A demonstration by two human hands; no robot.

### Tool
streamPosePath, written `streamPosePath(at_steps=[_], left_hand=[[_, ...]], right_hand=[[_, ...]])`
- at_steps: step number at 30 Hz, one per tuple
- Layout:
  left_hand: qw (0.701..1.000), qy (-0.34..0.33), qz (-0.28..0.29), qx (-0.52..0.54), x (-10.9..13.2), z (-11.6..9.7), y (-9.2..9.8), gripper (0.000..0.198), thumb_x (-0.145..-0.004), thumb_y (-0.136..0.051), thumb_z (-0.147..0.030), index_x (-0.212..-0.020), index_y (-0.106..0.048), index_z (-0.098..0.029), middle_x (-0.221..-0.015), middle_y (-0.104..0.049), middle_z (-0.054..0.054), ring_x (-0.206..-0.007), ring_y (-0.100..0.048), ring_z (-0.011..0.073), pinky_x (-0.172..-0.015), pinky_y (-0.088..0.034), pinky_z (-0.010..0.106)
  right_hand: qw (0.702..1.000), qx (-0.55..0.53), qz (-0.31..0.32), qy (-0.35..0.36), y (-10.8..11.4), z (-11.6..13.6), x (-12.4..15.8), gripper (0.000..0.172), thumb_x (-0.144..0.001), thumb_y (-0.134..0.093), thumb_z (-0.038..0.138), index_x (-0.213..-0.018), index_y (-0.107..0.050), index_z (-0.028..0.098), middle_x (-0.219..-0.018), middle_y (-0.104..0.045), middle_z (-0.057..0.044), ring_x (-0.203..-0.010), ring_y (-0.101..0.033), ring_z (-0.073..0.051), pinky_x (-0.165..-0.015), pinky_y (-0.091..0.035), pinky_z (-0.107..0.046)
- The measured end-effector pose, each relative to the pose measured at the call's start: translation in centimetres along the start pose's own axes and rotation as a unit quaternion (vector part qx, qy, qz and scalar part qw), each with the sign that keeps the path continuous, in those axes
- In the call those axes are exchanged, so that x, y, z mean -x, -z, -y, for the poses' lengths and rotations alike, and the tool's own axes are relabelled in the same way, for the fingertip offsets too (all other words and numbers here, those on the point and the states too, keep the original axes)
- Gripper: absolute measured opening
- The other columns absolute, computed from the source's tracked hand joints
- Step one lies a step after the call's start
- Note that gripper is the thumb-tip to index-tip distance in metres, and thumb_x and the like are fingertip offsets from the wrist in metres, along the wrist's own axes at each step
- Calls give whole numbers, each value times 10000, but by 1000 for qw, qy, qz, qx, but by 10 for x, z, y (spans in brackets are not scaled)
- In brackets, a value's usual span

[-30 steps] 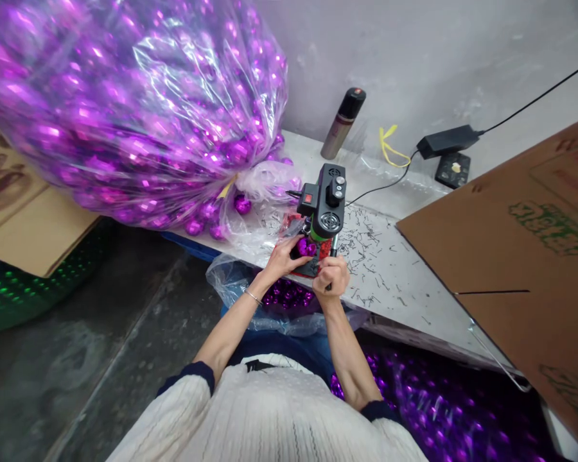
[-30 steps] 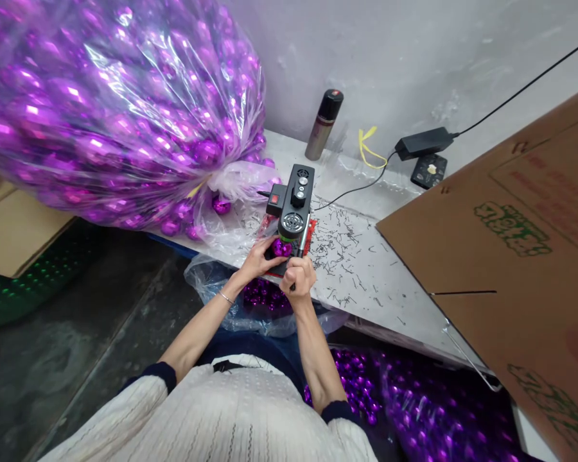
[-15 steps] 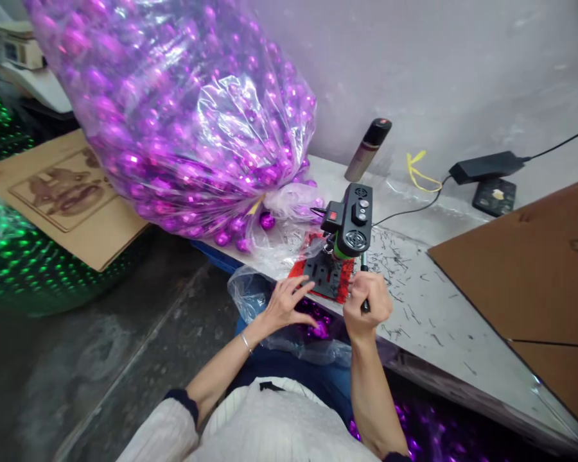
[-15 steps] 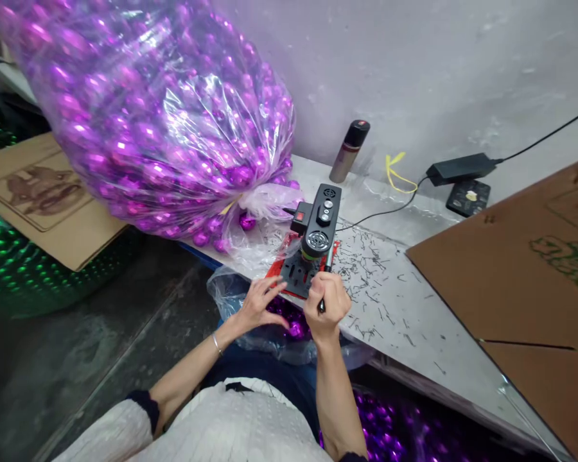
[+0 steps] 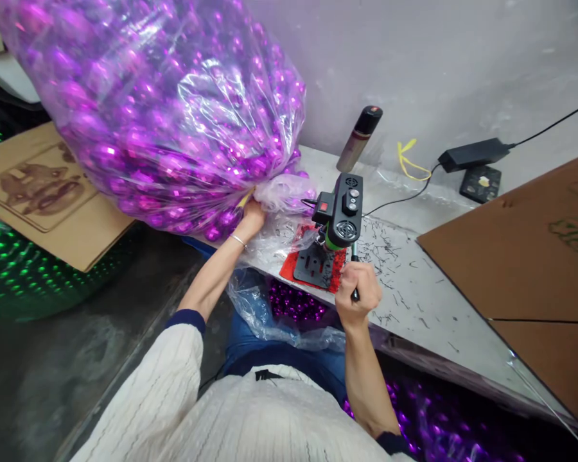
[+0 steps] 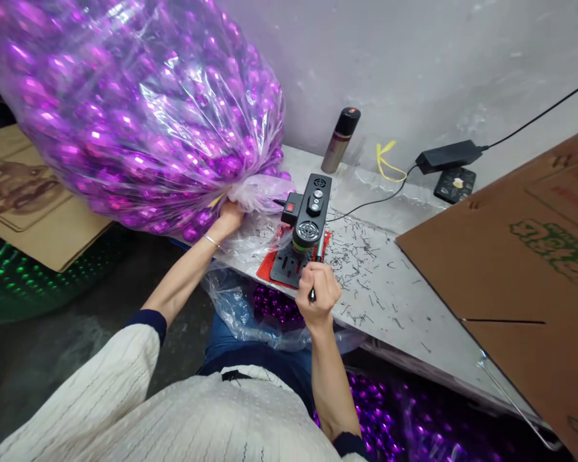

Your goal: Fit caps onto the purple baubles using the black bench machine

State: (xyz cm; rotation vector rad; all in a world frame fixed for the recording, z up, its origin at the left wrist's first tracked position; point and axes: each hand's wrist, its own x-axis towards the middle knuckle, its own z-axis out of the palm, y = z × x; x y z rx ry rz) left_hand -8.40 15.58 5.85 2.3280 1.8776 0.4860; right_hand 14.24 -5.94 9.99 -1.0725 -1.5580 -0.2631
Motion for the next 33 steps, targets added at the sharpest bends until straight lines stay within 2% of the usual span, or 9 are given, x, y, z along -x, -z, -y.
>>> streamPosePath(at_steps=[3, 5, 7, 9, 11, 13, 18, 21, 33], left_hand=[[999, -20, 23, 37, 28, 0, 9, 415, -833, -720, -153, -1234, -654, -66, -1249, -670, 248, -1225, -623, 391, -1072, -490, 519], [986, -46, 15, 160, 61, -9, 10, 602, -780, -833, -307, -1310, -607, -131, -1313, -641, 182, -1234, -626, 344, -1078, -508, 484], [938, -38, 15, 344, 99, -26, 4, 649, -799, -824, -438, -1339, -582, -169, -1293, -662, 123, -1189, -659, 278, -1062, -532, 431], [860, -5, 55, 508, 134, -49, -10, 604, -877, -743, -483, -1372, -571, -181, -1293, -693, 106, -1158, -688, 239, -1061, -538, 401], [798, 35, 88, 595, 159, -72, -28, 602, -897, -717, -496, -1390, -572, -182, -1328, -699, 107, -1191, -688, 237, -1090, -525, 399], [780, 66, 85, 617, 171, -89, -44, 639, -899, -711, -510, -1423, -554, -177, -1355, -693, 116, -1218, -685, 245, -1106, -521, 411], [889, 24, -9, 457, 163, -95, -63, 682, -865, -756, -525, -1421, -572, -177, -1407, -659, 159, -1304, -632, 308, -1156, -468, 498], [928, -29, -20, 370, 153, -89, -65, 653, -864, -765, -516, -1396, -590, -180, -1350, -691, 168, -1298, -632, 335, -1140, -462, 542], [920, -118, -11, 374, 133, -93, -75, 676, -873, -765, -493, -1439, -543, -199, -1404, -652, 166, -1324, -616, 309, -1139, -471, 503]], right_hand=[[1000, 3, 2, 3, 2, 0, -4, 252, -947, -491, 79, -744, -494, 228, -705, -596, 13, -646, -560, -119, -619, -426, -262], [1000, 1, -1, 0, 2, 0, -8, 255, -955, -484, 90, -741, -489, 229, -692, -585, 16, -636, -552, -118, -612, -418, -264], [1000, 0, -6, -8, 2, 0, -15, 258, -964, -479, 106, -738, -485, 230, -677, -573, 19, -620, -545, -118, -602, -407, -269], [1000, -3, -16, -16, 2, 1, -21, 263, -969, -477, 116, -734, -478, 232, -658, -556, 23, -608, -541, -120, -594, -400, -273], [1000, -6, -25, -17, 2, 2, -26, 264, -969, -478, 116, -733, -476, 233, -642, -541, 26, -600, -537, -121, -586, -394, -273], [1000, -9, -25, -17, 3, 3, -29, 258, -965, -482, 110, -739, -480, 233, -642, -545, 25, -602, -537, -121, -584, -392, -273], [1000, -8, -2, -11, 5, 4, -26, 236, -953, -494, 105, -751, -503, 228, -671, -591, 14, -617, -552, -122, -591, -401, -271], [1000, -3, 1, 0, 6, 3, -24, 225, -952, -488, 103, -763, -515, 223, -680, -601, 9, -625, -563, -120, -590, -403, -265], [999, 38, 12, 22, 8, 7, -26, 232, -967, -462, 112, -767, -482, 228, -657, -594, 13, -593, -573, -111, -561, -411, -250]])
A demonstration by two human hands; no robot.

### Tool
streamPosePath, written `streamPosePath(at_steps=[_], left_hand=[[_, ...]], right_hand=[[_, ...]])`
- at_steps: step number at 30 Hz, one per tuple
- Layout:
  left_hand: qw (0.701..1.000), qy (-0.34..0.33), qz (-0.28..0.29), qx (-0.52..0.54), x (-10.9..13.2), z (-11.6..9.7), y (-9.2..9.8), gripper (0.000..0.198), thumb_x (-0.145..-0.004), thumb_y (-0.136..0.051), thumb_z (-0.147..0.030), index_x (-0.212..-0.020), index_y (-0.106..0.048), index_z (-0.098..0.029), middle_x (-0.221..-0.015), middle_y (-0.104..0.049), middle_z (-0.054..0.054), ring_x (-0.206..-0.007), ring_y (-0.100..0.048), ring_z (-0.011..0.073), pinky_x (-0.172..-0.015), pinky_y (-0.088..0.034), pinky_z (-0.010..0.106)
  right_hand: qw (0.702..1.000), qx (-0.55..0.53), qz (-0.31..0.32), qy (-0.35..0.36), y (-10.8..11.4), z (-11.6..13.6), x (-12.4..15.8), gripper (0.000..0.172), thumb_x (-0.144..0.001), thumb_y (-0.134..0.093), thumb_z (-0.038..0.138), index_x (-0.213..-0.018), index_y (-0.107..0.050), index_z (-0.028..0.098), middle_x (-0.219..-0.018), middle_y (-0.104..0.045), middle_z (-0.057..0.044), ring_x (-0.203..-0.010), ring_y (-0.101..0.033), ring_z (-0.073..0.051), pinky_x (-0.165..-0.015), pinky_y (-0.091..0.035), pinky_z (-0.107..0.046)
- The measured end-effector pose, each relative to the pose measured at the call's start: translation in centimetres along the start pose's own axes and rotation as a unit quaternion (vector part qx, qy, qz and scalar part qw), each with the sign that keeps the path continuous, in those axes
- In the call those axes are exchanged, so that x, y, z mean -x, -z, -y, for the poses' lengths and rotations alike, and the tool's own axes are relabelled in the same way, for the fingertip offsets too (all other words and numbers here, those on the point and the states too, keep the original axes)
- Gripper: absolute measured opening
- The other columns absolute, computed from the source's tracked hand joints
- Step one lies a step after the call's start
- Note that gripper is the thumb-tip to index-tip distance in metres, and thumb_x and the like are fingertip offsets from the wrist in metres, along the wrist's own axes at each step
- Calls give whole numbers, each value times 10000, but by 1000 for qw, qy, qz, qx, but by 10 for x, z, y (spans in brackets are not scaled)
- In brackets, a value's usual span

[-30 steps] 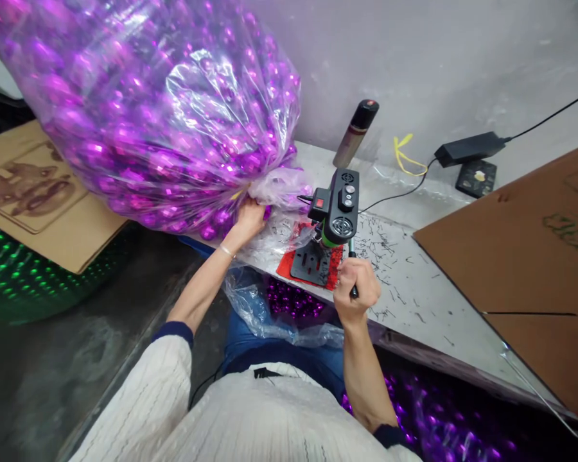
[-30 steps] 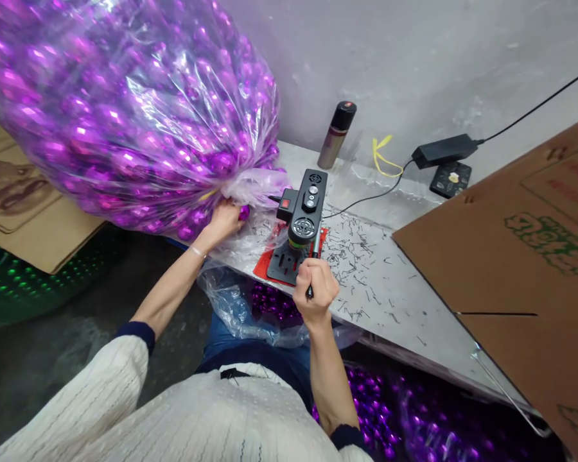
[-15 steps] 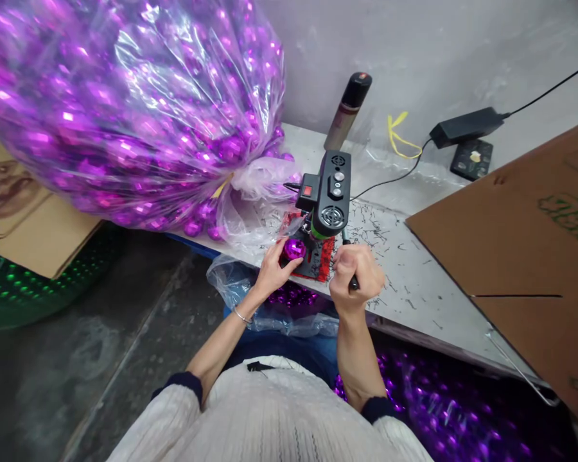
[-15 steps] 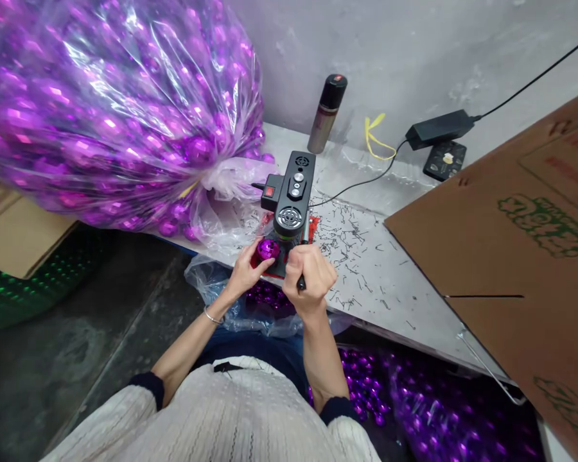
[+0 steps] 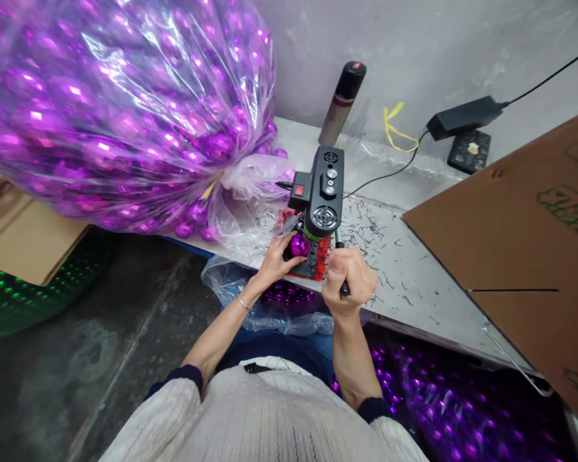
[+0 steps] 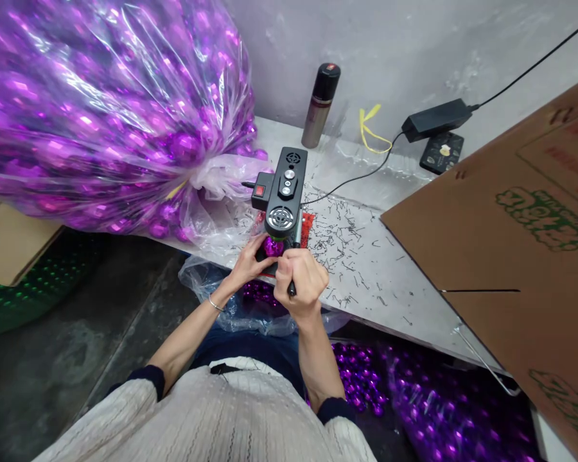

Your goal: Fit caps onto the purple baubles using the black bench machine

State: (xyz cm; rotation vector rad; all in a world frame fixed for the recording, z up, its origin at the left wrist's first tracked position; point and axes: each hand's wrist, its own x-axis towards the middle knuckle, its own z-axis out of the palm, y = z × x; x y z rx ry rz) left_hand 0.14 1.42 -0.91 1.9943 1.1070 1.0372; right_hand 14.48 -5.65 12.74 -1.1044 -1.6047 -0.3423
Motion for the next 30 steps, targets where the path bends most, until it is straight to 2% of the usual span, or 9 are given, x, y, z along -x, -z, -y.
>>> streamPosePath(at_steps=[9, 15, 20, 25, 30], left_hand=[[998, -36, 44, 25, -8, 8, 0, 734, -842, -788, -515, -1457, -547, -194, -1419, -644, 179, -1333, -613, 332, -1139, -478, 511], [997, -58, 41, 42, -1, 12, -3, 772, -883, -730, -546, -1520, -477, -192, -1451, -625, 189, -1341, -617, 323, -1126, -496, 496], [997, -47, 43, 42, 0, 14, -4, 792, -859, -762, -534, -1523, -479, -207, -1439, -635, 188, -1338, -620, 335, -1128, -497, 508], [997, -44, 45, 52, -1, 14, -4, 767, -867, -748, -547, -1508, -497, -209, -1428, -642, 187, -1329, -627, 330, -1123, -503, 503], [997, -48, 40, 52, -1, 15, -4, 759, -862, -747, -563, -1498, -505, -225, -1408, -657, 178, -1308, -643, 332, -1105, -514, 518]], right_hand=[[1000, -7, 3, -5, 0, -1, 4, 219, -959, -484, 116, -770, -503, 225, -684, -610, 5, -612, -575, -120, -569, -410, -260], [1000, -11, 2, -12, 0, -2, 11, 223, -975, -484, 139, -769, -499, 223, -687, -613, 6, -615, -567, -114, -579, -412, -258], [999, -17, -5, -27, -8, -5, 28, 225, -988, -456, 162, -776, -500, 225, -697, -607, 0, -613, -550, -117, -590, -420, -264], [999, -37, -34, -4, -21, -15, 50, 235, -1006, -433, 212, -779, -493, 228, -712, -602, -10, -590, -501, -123, -593, -412, -288], [998, -40, -45, -1, -26, -21, 59, 248, -1020, -406, 244, -785, -482, 235, -717, -599, -8, -582, -493, -128, -620, -426, -315]])
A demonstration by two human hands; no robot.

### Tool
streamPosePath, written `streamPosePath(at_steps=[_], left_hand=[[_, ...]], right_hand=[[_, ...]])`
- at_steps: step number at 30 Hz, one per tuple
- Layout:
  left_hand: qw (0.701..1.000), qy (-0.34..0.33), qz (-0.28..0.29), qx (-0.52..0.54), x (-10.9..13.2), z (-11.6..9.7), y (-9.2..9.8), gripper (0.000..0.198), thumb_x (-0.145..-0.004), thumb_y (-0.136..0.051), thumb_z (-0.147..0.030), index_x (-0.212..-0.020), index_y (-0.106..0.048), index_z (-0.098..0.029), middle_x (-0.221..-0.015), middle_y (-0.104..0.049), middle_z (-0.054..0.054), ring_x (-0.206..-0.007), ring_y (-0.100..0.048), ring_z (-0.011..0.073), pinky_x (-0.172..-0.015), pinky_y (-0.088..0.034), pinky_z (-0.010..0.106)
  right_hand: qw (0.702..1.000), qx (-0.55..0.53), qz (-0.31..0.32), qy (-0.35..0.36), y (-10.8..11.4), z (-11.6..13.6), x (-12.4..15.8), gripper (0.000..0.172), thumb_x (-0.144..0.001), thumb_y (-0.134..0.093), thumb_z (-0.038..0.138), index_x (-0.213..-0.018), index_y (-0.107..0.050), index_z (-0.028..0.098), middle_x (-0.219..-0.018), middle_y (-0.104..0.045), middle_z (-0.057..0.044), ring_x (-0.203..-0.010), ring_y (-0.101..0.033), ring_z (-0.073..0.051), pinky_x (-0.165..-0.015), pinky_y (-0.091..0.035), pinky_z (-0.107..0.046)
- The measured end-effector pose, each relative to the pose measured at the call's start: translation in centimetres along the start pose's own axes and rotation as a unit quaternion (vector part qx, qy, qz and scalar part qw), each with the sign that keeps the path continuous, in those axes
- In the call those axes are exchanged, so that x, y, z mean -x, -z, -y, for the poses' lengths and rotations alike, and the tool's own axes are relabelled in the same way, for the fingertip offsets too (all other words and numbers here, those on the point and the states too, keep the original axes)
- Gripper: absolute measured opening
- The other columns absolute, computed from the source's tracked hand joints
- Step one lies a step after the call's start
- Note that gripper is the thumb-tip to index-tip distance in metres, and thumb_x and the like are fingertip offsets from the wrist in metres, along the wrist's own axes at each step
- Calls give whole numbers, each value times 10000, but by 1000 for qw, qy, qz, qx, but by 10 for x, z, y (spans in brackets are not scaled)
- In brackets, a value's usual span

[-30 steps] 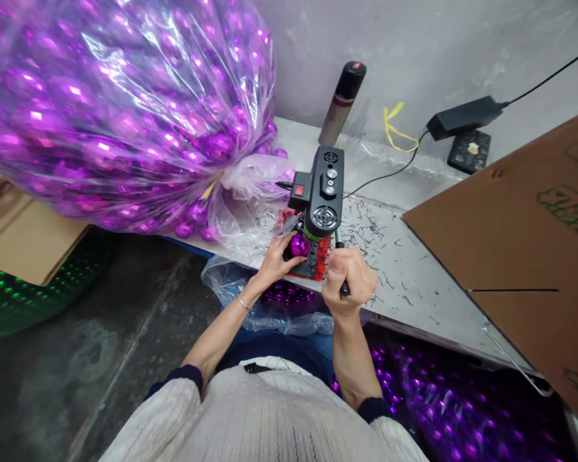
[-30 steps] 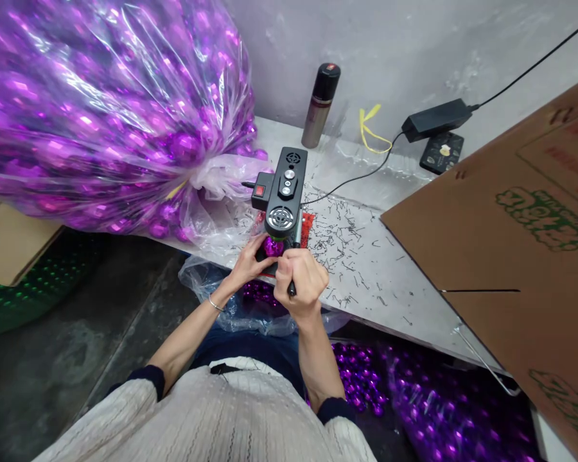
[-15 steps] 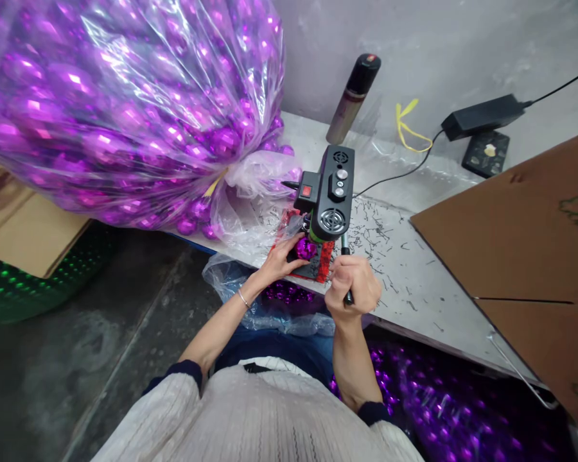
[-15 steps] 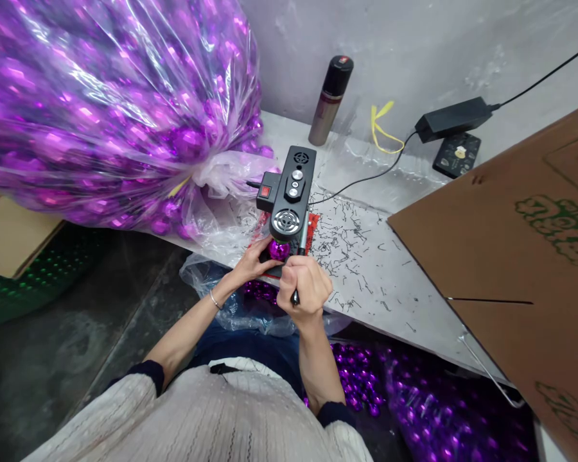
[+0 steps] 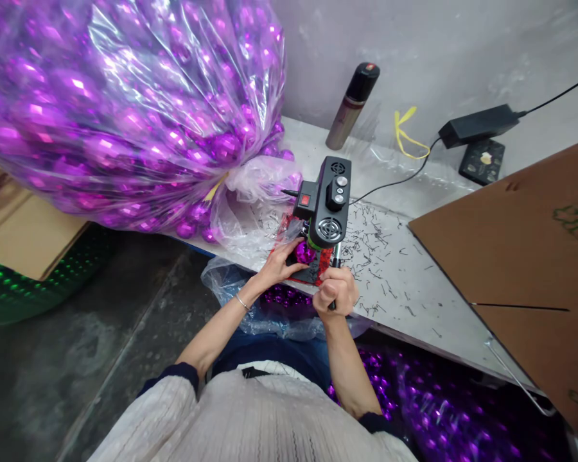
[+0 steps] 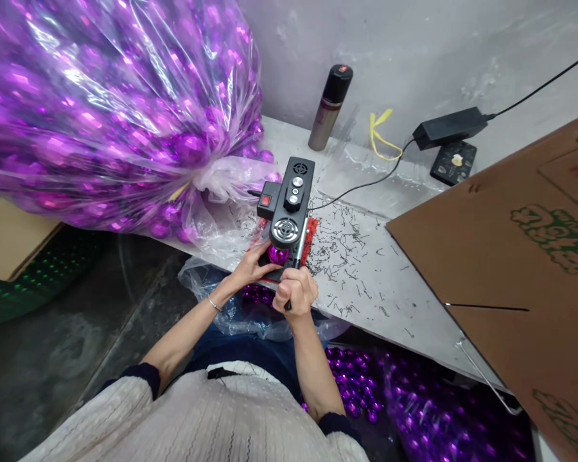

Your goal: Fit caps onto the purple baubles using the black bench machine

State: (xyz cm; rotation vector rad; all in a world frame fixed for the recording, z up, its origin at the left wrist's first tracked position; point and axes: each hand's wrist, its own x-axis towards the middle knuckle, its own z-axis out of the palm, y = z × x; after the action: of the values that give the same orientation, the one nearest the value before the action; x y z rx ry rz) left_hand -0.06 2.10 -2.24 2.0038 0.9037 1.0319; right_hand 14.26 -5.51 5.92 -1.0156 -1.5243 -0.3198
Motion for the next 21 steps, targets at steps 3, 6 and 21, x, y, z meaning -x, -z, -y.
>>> streamPosePath(at_steps=[3, 6, 21], left_hand=[[1000, -13, -2, 2, 0, 1, 0, 761, -867, -739, -566, -1501, -497, -221, -1413, -652, 185, -1309, -642, 331, -1101, -514, 514], [1000, -24, -8, 5, 1, 2, -1, 761, -874, -729, -565, -1503, -493, -207, -1414, -649, 196, -1303, -647, 328, -1092, -518, 506], [999, -18, -27, -3, -1, 5, -7, 756, -840, -778, -537, -1471, -531, -201, -1390, -671, 187, -1298, -658, 321, -1100, -530, 496]], right_hand=[[1000, 1, -8, -3, -2, -1, 3, 260, -1031, -380, 252, -785, -464, 238, -715, -589, -4, -589, -510, -130, -627, -437, -321], [1000, -7, -21, 1, -6, -4, 8, 277, -1037, -360, 248, -776, -452, 235, -706, -578, -2, -595, -531, -129, -599, -426, -307], [997, 14, -20, -73, 10, 23, -46, 301, -978, -450, 162, -687, -475, 234, -610, -522, 6, -564, -527, -139, -551, -374, -297]])
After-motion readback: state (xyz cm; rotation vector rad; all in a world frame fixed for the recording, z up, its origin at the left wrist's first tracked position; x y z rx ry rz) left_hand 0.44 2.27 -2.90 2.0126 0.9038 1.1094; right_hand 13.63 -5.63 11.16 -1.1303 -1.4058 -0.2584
